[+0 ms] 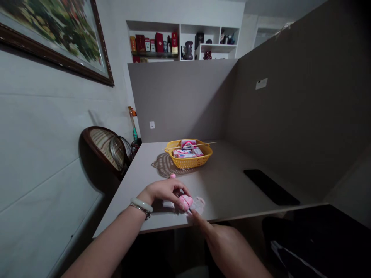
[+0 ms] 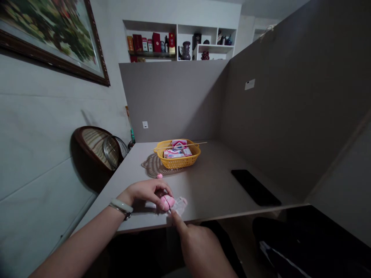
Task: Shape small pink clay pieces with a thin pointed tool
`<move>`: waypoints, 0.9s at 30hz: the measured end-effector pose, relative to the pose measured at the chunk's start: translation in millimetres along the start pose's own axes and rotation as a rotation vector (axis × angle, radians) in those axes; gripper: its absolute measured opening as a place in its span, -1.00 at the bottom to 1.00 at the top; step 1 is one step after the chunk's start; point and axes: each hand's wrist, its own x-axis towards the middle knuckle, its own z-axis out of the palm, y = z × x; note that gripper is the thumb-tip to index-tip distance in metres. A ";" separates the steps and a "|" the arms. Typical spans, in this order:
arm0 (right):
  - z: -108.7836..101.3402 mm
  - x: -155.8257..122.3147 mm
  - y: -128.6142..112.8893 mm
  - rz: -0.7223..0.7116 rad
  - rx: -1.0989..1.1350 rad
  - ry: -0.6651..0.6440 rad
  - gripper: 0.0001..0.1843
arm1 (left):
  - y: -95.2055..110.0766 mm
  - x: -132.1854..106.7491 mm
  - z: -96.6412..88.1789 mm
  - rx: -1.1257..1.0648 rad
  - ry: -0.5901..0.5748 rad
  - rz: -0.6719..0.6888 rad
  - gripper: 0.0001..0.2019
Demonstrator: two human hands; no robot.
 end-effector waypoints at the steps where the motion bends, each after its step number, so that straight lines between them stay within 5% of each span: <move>1: -3.9 -6.0 2.5 -0.004 0.011 -0.022 -0.42 | 1.4 0.0 0.6 0.009 -0.003 0.001 -0.50; 6: -7.0 -14.6 12.0 -0.012 0.044 -0.113 -0.69 | 2.2 2.5 3.9 0.027 -0.008 0.003 -0.48; 12: 14.8 10.3 8.3 -0.004 0.029 -0.095 -0.59 | -3.4 2.3 -0.3 0.010 0.012 0.053 -0.52; 19: -11.8 -18.8 16.2 -0.017 0.007 -0.118 -0.25 | 7.5 -3.4 -3.2 0.071 0.016 0.044 -0.56; 27: -1.8 16.8 -7.2 -0.027 0.020 0.019 -0.36 | -4.4 0.3 -5.9 0.083 0.002 0.081 -0.53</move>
